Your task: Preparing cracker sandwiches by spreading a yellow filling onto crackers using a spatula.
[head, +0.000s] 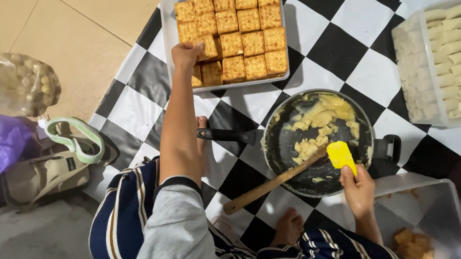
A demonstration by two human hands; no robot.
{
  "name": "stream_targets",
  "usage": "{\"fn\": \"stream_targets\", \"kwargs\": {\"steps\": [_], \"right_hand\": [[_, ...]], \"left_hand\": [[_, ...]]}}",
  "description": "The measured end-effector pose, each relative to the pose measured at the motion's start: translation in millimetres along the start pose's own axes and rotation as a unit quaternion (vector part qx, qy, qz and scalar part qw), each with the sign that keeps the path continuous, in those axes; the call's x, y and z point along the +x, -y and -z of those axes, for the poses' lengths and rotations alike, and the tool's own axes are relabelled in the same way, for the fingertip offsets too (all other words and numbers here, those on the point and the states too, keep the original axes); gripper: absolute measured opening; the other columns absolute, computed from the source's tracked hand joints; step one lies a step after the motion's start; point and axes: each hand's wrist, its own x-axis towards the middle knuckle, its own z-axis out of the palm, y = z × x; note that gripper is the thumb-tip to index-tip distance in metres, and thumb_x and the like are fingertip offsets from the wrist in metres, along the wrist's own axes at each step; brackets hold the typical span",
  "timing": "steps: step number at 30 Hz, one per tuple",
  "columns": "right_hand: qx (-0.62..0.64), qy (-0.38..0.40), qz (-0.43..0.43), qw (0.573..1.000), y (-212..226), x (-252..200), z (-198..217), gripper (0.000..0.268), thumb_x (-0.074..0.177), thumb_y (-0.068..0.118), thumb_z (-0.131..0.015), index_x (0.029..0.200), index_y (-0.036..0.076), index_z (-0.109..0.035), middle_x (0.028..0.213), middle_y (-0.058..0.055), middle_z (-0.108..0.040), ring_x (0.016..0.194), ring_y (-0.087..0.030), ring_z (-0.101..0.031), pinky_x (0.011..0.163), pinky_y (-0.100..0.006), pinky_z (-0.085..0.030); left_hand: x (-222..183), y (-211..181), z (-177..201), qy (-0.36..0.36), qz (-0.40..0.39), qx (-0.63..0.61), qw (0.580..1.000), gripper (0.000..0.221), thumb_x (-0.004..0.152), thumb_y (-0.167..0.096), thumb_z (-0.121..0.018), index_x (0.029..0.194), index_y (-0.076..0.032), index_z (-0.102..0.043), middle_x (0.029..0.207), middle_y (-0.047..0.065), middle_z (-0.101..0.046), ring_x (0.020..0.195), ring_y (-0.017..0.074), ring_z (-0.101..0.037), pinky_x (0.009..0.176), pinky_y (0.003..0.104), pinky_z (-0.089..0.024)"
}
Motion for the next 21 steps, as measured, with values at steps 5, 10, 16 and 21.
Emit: {"fn": "stream_targets", "kwargs": {"steps": [5, 10, 16, 21], "right_hand": [[0.027, 0.021, -0.001, 0.999, 11.8, -3.9, 1.7, 0.022, 0.112, 0.017, -0.058, 0.099, 0.001, -0.064, 0.071, -0.008, -0.061, 0.064, -0.017, -0.055, 0.065, -0.029, -0.046], [0.053, 0.033, -0.03, 0.998, 21.6, -6.2, 4.6, 0.016, 0.109, 0.011, -0.057, 0.109, -0.004, -0.063, 0.079, -0.008, -0.06, 0.069, -0.014, -0.054, 0.064, -0.026, -0.045], [0.056, 0.015, -0.015, 0.998, 2.0, 3.2, -8.1, 0.015, 0.108, 0.011, -0.057, 0.103, -0.001, -0.062, 0.076, -0.005, -0.058, 0.065, -0.012, -0.052, 0.062, -0.025, -0.044], [-0.128, -0.027, 0.152, 0.98, -40.0, 34.8, -47.8, 0.028, 0.092, 0.009, -0.069, 0.119, 0.001, -0.07, 0.107, -0.028, -0.07, 0.106, -0.046, -0.067, 0.092, -0.053, -0.054]], "left_hand": [[-13.2, -16.0, -10.1, -0.01, -0.006, 0.08, 0.997, 0.036, 0.075, -0.024, -0.091, 0.097, -0.001, -0.075, 0.086, 0.011, -0.076, 0.077, 0.0207, -0.077, 0.071, 0.031, -0.061], [-40.7, -53.4, -10.1, -0.005, 0.014, 0.143, 0.99, 0.034, 0.077, -0.026, -0.088, 0.098, -0.001, -0.076, 0.089, 0.006, -0.077, 0.076, 0.0148, -0.074, 0.073, 0.027, -0.061], [-37.3, -49.2, -9.9, 0.018, -0.101, 0.32, 0.942, 0.028, 0.081, -0.035, -0.083, 0.072, -0.011, -0.074, 0.07, 0.003, -0.069, 0.067, 0.0234, -0.064, 0.071, 0.038, -0.055], [-126.0, -127.7, -27.5, -0.042, -0.063, 0.491, 0.868, 0.079, 0.092, -0.053, -0.083, 0.136, 0.003, -0.051, 0.128, 0.021, -0.063, 0.125, 0.0376, -0.061, 0.105, 0.054, -0.052]]}}
